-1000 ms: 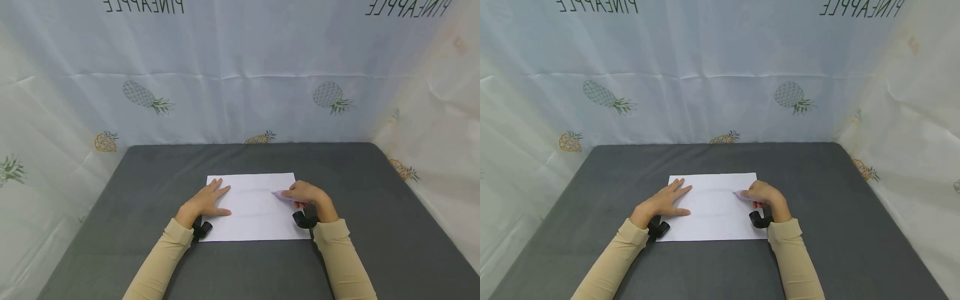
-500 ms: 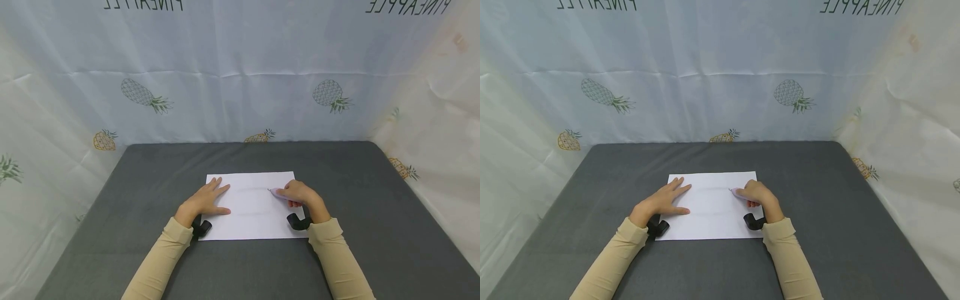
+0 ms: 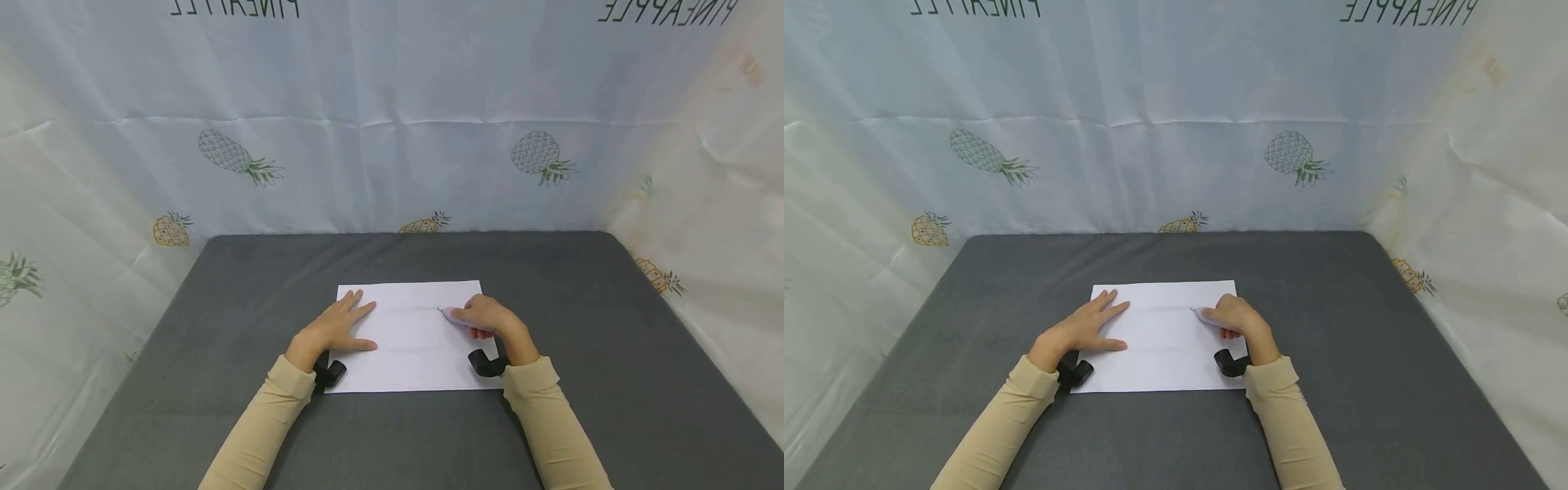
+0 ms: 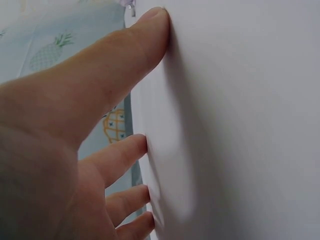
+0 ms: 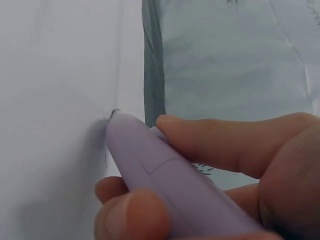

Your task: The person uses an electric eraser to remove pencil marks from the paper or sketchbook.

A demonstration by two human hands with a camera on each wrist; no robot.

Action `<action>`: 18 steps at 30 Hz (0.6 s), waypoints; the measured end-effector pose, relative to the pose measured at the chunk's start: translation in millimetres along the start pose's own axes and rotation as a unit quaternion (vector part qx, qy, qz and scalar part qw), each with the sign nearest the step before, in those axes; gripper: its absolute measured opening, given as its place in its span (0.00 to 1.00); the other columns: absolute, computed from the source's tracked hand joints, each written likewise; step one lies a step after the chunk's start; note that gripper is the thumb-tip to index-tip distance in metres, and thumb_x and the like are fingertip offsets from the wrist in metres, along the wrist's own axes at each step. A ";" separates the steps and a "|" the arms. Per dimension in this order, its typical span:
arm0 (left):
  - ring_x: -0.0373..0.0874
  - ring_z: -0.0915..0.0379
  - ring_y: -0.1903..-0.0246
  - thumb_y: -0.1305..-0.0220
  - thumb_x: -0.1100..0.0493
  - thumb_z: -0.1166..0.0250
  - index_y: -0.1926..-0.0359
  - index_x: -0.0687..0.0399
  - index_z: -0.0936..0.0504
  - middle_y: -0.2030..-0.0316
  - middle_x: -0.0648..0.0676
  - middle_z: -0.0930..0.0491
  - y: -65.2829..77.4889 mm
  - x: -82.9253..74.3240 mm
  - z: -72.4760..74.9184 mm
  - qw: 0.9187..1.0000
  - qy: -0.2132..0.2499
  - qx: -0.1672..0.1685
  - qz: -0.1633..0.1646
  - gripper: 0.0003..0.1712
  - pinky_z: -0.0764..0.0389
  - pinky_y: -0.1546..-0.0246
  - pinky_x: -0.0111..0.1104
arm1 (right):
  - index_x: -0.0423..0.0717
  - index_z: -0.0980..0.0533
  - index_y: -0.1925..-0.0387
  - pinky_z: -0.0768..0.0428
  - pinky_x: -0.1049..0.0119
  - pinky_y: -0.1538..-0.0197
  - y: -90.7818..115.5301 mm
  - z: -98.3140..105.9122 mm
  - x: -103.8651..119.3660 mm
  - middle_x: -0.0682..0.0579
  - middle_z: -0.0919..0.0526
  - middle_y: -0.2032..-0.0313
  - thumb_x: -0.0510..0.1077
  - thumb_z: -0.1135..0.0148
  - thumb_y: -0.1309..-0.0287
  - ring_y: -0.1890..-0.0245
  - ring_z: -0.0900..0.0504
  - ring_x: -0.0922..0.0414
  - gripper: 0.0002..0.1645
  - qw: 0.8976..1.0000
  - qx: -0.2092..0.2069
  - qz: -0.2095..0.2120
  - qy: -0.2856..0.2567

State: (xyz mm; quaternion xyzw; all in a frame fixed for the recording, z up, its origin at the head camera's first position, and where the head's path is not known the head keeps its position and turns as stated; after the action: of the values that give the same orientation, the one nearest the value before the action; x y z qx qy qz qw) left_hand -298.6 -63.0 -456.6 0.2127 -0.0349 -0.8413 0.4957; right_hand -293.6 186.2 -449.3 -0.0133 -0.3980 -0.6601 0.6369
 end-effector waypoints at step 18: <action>0.62 0.61 0.23 0.44 0.38 0.34 0.26 0.51 0.43 0.24 0.64 0.54 0.0 -0.1 -0.4 1.000 0.004 -0.004 -0.004 0.50 0.48 0.26 0.56 | 0.38 0.24 0.75 0.35 0.72 0.79 1.2 0.3 -1.8 0.55 0.30 0.87 0.56 0.47 0.34 0.86 0.36 0.61 0.26 1.000 0.003 -0.005 -0.001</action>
State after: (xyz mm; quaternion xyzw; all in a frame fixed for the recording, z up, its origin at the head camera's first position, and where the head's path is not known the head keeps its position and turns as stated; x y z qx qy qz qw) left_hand -298.5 -62.8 -456.9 0.2143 -0.0281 -0.8425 0.4934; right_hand -292.4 188.0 -449.4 -0.0098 -0.4010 -0.6617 0.6335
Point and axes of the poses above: each hand's wrist, its own y-axis away from the middle knuckle, its own z-axis out of the back of the hand, x = y × z, the point moved 9 cm from there along -y, towards the middle knuckle
